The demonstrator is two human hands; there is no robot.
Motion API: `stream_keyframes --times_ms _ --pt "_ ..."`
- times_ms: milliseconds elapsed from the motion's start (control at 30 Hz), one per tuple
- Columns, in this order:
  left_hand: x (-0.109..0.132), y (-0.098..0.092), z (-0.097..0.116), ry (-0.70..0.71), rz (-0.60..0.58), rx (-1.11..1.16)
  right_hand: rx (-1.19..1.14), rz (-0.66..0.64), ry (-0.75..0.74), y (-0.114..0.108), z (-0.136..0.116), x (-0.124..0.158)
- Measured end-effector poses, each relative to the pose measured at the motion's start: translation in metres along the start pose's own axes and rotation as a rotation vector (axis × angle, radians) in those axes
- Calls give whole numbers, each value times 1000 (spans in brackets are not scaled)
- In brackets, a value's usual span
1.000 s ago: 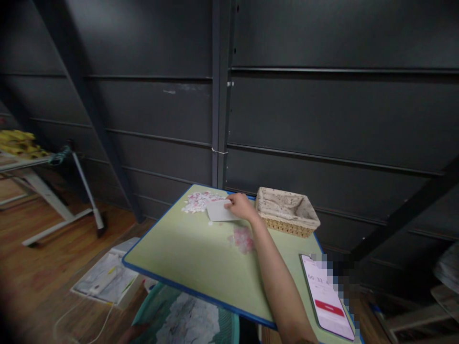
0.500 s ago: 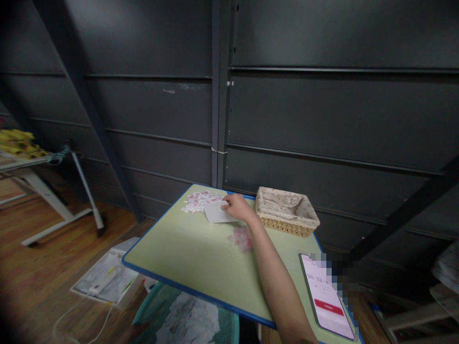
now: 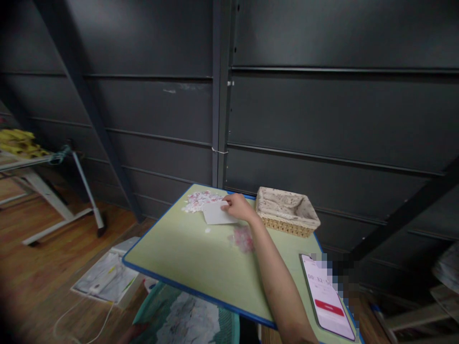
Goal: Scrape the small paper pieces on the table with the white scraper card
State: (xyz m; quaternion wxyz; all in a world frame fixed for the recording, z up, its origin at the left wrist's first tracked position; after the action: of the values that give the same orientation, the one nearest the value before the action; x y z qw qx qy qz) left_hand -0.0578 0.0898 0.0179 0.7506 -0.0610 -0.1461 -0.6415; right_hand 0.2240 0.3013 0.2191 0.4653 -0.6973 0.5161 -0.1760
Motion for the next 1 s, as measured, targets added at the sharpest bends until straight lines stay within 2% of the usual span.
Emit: stream_keyframes --times_ms 100,233,467,700,833,1000 --pt "14 0 1 -22 31 -3 -26 30 6 -2 1 1" --pt "24 1 2 -56 38 12 -14 -36 -27 1 -1 0" --pt "24 0 4 -73 13 22 -64 -76 -62 6 -6 0" --pt "24 5 15 20 44 30 -90 -101 -83 9 -7 0" --pt "18 4 17 80 91 -49 -131 -107 -82 6 -8 1" --pt "17 2 11 29 40 -152 -125 -122 -89 6 -9 2"
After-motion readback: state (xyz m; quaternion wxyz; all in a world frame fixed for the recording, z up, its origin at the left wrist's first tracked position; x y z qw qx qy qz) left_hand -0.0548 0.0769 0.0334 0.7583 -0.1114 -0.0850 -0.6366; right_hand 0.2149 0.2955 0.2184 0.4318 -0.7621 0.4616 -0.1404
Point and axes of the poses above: each hand's wrist, its own x-axis away from the middle knuckle, its own y-axis out of the palm, z = x × y, the point moved 3 cm from there along -x, towards the middle knuckle, and after that the axes turned 2 degrees about y, right-handed, at the moved point
